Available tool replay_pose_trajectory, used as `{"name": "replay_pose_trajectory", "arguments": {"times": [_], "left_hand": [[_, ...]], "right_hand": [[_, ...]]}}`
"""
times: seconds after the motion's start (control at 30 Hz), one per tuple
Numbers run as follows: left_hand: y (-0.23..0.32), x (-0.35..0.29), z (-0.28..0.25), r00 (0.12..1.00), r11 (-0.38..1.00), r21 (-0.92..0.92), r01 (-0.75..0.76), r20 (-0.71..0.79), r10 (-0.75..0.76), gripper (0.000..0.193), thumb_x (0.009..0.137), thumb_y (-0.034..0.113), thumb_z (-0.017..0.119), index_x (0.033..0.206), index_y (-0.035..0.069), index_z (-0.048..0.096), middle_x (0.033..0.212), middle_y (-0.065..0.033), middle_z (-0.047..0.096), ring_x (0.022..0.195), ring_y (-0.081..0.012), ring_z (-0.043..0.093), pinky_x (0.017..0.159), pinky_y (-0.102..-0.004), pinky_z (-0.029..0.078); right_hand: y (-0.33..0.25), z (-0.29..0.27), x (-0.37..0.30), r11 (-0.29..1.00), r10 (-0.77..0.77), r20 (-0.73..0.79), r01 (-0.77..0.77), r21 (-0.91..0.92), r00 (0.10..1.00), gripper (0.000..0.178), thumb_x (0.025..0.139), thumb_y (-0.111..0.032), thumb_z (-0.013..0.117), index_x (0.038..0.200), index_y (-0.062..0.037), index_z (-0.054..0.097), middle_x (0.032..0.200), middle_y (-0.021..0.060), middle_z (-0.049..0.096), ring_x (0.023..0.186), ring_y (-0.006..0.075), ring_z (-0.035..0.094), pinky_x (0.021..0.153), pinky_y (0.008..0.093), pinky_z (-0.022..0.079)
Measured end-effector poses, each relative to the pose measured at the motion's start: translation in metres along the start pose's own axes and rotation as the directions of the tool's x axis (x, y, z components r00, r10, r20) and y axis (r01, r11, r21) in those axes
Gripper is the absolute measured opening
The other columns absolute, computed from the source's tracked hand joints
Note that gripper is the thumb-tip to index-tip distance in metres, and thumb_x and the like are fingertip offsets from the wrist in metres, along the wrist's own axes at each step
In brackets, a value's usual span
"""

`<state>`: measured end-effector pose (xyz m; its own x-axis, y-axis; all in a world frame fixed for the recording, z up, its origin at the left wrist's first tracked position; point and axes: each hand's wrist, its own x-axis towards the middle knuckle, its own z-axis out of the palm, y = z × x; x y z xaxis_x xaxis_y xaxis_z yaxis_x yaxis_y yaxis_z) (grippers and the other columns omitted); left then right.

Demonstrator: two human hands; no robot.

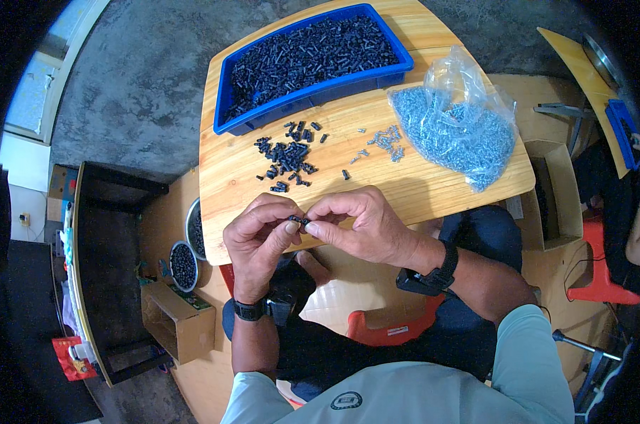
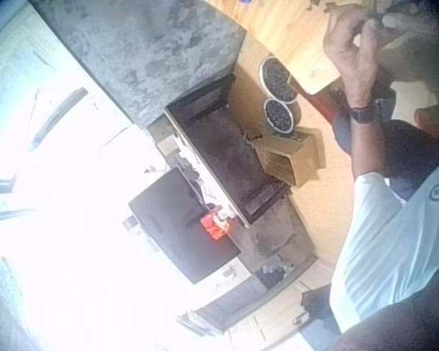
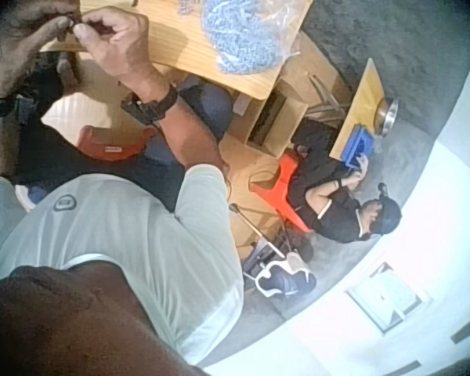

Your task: Assembling small blue/silver metal inserts into black plastic housings.

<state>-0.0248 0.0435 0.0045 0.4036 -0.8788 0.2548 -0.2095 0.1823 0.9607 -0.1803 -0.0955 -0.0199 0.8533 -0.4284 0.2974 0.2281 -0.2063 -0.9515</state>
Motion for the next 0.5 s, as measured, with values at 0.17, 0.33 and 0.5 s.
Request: {"name": "replay_pose_trajectory", "arguments": {"times": [0.17, 0.33, 0.5], "left_hand": [[0.0005, 0.0012, -0.0033, 0.997, 0.995, 0.075, -0.068, 0.037, 0.065, 0.013, 0.086, -0.003, 0.074, 0.100, -0.003, 0.073, 0.098, -0.0124, 0.069, 0.086, -0.0169, 0.068, 0.073, -0.0268, 0.057], [-0.0002, 0.0037, -0.0035, 0.993, 0.988, 0.114, -0.105, 0.074, 0.097, 0.014, 0.086, -0.003, 0.074, 0.101, -0.003, 0.073, 0.098, -0.0123, 0.069, 0.088, -0.0168, 0.068, 0.075, -0.0275, 0.058], [-0.0016, 0.0021, -0.0036, 0.995, 0.986, 0.135, -0.094, 0.050, 0.087, 0.014, 0.086, -0.002, 0.073, 0.100, -0.003, 0.072, 0.098, -0.0117, 0.069, 0.088, -0.0159, 0.068, 0.075, -0.0272, 0.058]], "right_hand": [[0.0002, 0.0006, -0.0004, 0.999, 0.036, 0.021, -0.037, 0.019, 0.999, 0.013, 0.092, -0.012, 0.072, 0.097, 0.0001, 0.073, 0.086, 0.0077, 0.074, 0.080, 0.0123, 0.071, 0.073, 0.0282, 0.057], [0.0030, -0.0003, -0.0022, 0.996, 0.080, 0.025, -0.081, 0.049, 0.997, 0.014, 0.092, -0.012, 0.072, 0.098, 0.0002, 0.072, 0.086, 0.0071, 0.074, 0.080, 0.0113, 0.070, 0.072, 0.0275, 0.056], [0.0074, 0.0040, -0.0028, 0.980, 0.130, 0.019, -0.132, 0.147, 0.991, 0.015, 0.093, -0.012, 0.071, 0.100, 0.0010, 0.072, 0.086, 0.0072, 0.074, 0.079, 0.0104, 0.070, 0.072, 0.0262, 0.056]]}}
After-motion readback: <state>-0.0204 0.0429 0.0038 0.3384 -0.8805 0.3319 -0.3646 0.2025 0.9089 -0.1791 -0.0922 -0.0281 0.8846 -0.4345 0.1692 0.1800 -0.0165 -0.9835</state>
